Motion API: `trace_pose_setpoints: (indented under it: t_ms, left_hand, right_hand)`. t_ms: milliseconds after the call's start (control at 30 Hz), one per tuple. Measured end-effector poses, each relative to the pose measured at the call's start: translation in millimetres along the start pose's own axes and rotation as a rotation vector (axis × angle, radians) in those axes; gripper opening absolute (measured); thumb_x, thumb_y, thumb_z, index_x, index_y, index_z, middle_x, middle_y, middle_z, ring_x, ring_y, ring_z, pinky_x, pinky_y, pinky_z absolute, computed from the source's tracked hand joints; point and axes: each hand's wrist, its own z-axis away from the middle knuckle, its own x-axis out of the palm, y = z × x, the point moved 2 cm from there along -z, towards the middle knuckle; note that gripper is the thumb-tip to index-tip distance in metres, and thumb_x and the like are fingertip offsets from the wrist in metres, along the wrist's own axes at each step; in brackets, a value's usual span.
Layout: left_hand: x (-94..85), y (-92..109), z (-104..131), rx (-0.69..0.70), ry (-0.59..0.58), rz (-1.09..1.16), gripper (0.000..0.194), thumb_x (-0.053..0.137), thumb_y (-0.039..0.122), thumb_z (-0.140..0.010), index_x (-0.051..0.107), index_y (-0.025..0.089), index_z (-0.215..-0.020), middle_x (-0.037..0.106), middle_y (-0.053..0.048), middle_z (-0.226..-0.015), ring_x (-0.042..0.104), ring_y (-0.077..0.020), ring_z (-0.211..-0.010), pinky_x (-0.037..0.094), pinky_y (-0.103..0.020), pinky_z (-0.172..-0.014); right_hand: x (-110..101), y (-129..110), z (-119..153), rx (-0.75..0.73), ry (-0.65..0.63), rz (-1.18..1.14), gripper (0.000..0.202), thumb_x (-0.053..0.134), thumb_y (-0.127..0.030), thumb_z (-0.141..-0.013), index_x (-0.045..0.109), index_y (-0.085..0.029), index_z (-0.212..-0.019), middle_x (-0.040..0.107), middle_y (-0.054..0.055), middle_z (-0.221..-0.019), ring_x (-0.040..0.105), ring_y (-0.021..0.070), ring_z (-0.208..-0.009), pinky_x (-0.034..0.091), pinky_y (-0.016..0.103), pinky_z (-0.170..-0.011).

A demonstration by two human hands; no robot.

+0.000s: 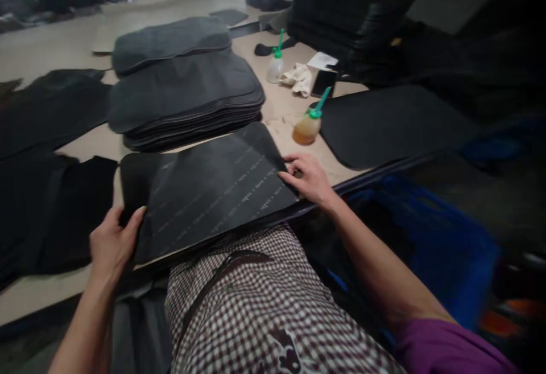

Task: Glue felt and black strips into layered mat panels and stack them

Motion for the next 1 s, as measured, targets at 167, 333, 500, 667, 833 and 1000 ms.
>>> trace_pose_setpoints:
  t_ms: [167, 333, 500, 667, 833, 1000]
  left_hand:
    - [-6.0, 14.4, -2.5, 0.18, 0.029, 0.109, 0.037, 0.058, 0.053, -0.094, 0.068, 0.017, -0.1, 0.065, -0.005, -0.097, 0.058, -0.018, -0.082, 0.043, -0.028, -0.076]
    - [-8.5, 7.9, -9.1, 0.188, 0.025, 0.173, 0.026, 0.066, 0.041, -0.094, 0.061, 0.019, -0.082, 0.056, -0.002, -0.089, 0.053, -0.0165, -0.082, 0.041, -0.028, -0.078]
    - [-5.2, 9.0, -4.2, 0.189, 0.013, 0.201, 0.023, 0.068, 0.037, -0.094, 0.059, 0.019, -0.082, 0.052, -0.001, -0.088, 0.051, -0.0164, -0.081, 0.039, -0.029, -0.075]
    - [-2.8, 5.8, -1.4, 0.173, 0.034, 0.208, 0.024, 0.071, 0.034, -0.092, 0.056, 0.02, -0.078, 0.051, 0.001, -0.084, 0.05, -0.0159, -0.079, 0.038, -0.028, -0.072]
    - [-1.9, 4.2, -0.1, 0.17, 0.04, 0.204, 0.027, 0.071, 0.036, -0.092, 0.055, 0.021, -0.077, 0.05, 0.001, -0.083, 0.051, -0.0162, -0.078, 0.039, -0.027, -0.071]
    - [-2.0, 5.4, 0.4, 0.159, 0.034, 0.19, 0.028, 0.071, 0.034, -0.091, 0.052, 0.021, -0.075, 0.051, 0.001, -0.083, 0.051, -0.0162, -0.078, 0.039, -0.028, -0.071]
  right_hand:
    - [5.3, 11.4, 0.4, -0.007, 0.005, 0.073, 0.036, 0.065, -0.055, -0.091, 0.055, -0.027, -0.07, 0.07, 0.011, -0.115, 0.063, 0.0317, -0.111, 0.044, 0.05, -0.102]
    - [8.3, 19.8, 0.1, -0.042, 0.011, 0.153, 0.042, 0.061, -0.065, -0.091, 0.052, -0.031, -0.069, 0.071, 0.009, -0.116, 0.065, 0.0332, -0.103, 0.049, 0.052, -0.094]
    - [9.2, 23.7, 2.5, -0.056, 0.029, 0.199, 0.042, 0.058, -0.067, -0.091, 0.053, -0.033, -0.068, 0.072, 0.01, -0.115, 0.066, 0.0332, -0.103, 0.05, 0.052, -0.092]
    - [9.6, 26.3, 0.4, -0.067, 0.053, 0.182, 0.053, 0.06, -0.076, -0.087, 0.056, -0.027, -0.067, 0.073, 0.009, -0.111, 0.068, 0.0316, -0.1, 0.051, 0.048, -0.092]
    - [9.7, 24.9, 0.2, -0.061, 0.059, 0.205, 0.061, 0.055, -0.083, -0.086, 0.057, -0.026, -0.066, 0.074, 0.01, -0.11, 0.068, 0.0322, -0.099, 0.051, 0.048, -0.092]
    - [8.9, 23.3, -0.1, -0.054, 0.044, 0.21, 0.061, 0.052, -0.084, -0.087, 0.057, -0.027, -0.067, 0.074, 0.01, -0.111, 0.068, 0.0323, -0.099, 0.05, 0.048, -0.092]
